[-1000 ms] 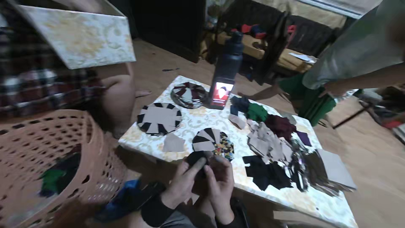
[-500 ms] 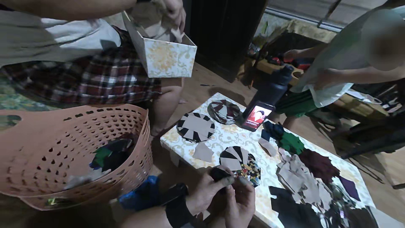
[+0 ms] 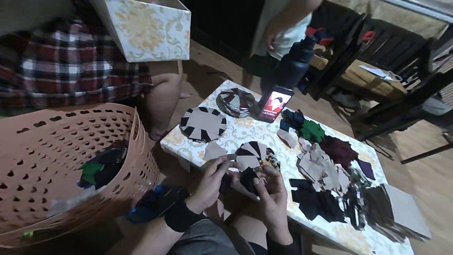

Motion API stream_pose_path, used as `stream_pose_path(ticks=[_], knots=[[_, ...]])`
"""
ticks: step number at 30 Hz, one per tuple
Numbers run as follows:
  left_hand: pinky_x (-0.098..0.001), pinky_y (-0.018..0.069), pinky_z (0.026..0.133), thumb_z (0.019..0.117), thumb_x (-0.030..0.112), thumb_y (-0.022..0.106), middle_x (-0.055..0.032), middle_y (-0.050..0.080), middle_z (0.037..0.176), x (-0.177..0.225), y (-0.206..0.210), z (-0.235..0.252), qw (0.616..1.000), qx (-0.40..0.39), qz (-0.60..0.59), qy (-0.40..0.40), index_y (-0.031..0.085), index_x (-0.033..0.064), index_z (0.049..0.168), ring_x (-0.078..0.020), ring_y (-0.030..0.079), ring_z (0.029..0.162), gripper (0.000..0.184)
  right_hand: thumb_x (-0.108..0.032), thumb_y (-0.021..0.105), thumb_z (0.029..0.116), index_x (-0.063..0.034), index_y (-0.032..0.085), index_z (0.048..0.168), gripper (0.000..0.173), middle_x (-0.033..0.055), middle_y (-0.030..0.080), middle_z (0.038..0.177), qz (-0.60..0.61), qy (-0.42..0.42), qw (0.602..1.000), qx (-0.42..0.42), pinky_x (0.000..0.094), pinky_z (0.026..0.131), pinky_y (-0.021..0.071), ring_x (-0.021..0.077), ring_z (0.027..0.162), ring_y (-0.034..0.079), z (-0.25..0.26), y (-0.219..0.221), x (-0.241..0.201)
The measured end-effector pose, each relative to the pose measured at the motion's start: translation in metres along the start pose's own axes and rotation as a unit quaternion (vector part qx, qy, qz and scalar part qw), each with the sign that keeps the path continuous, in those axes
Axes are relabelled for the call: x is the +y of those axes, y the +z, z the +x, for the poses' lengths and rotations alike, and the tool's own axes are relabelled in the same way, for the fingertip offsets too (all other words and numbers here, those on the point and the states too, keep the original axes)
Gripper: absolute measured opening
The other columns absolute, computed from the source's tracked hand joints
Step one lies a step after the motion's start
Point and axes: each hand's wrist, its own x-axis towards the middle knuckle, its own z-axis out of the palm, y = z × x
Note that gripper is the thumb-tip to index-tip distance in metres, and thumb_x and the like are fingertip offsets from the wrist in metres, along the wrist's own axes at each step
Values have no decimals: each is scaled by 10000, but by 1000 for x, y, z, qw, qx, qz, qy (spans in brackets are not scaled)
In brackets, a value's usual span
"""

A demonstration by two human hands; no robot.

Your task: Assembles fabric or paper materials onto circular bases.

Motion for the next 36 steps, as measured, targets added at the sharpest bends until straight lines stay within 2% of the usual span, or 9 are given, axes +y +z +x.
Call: stream_pose_path(ticks=[5,9,11,16,19,24,28,33,36], knots=[[-126,383,468,1074,209,473,98,574,766,9,-6,5,989,-89,101,-63,654,85,1140,32,427,500,229,14,616,934,75,478,1307,402,28,689,1034,-46,47,991,-120,272,849,579,86,936,669,15,-18,-4],[-158,507,663,923,149,724,64,684,877,13,-3,19,970,-104,210,65,717,58,1024,21,600,726,137,-15,663,928,69,473,1336,458,52,702,1024,-76,78,985,-137,294,823,601,117,913,693,35,-28,-6],[-188,542,760,933,131,710,30,695,926,16,1,26,957,-75,243,137,706,34,1051,-1,636,816,152,-26,679,916,42,488,1335,465,52,699,1024,-81,96,986,-114,290,761,612,118,862,697,47,-30,-10],[-164,520,655,962,146,680,48,690,830,18,10,39,924,-25,320,207,618,57,1241,15,611,689,299,1,677,914,-28,480,1372,500,52,694,985,-109,108,985,-84,284,672,621,120,732,697,75,-32,-17],[-304,564,702,982,238,654,-14,718,823,7,11,38,885,-14,425,191,566,75,1390,-89,660,706,448,-8,670,929,-32,479,1392,501,69,686,1002,-167,123,970,-130,282,654,612,117,715,686,87,-39,-11],[-524,576,698,1006,273,591,-142,749,980,-9,14,32,797,-21,579,170,621,91,1383,-312,722,768,420,-31,682,942,8,561,1303,383,103,686,1029,-268,137,928,-218,285,699,600,111,758,684,95,-45,10],[-491,567,605,984,245,624,-135,727,843,-15,8,37,754,8,614,235,675,77,1308,-302,692,656,369,-46,683,949,2,563,1314,387,106,703,1051,-293,137,918,-231,304,756,604,132,827,705,97,-44,18],[-392,557,645,1019,213,567,-90,685,914,-12,-5,41,772,73,576,259,707,93,1236,-203,656,720,284,-39,680,951,4,564,1302,371,113,697,1066,-286,132,922,-226,292,750,605,130,829,705,94,-44,16],[-360,577,785,1024,284,573,-72,712,1074,-12,-12,36,811,38,527,251,723,100,1190,-158,686,886,290,-65,677,954,0,585,1299,363,103,696,1072,-264,110,932,-222,270,732,597,108,815,695,89,-47,9]])
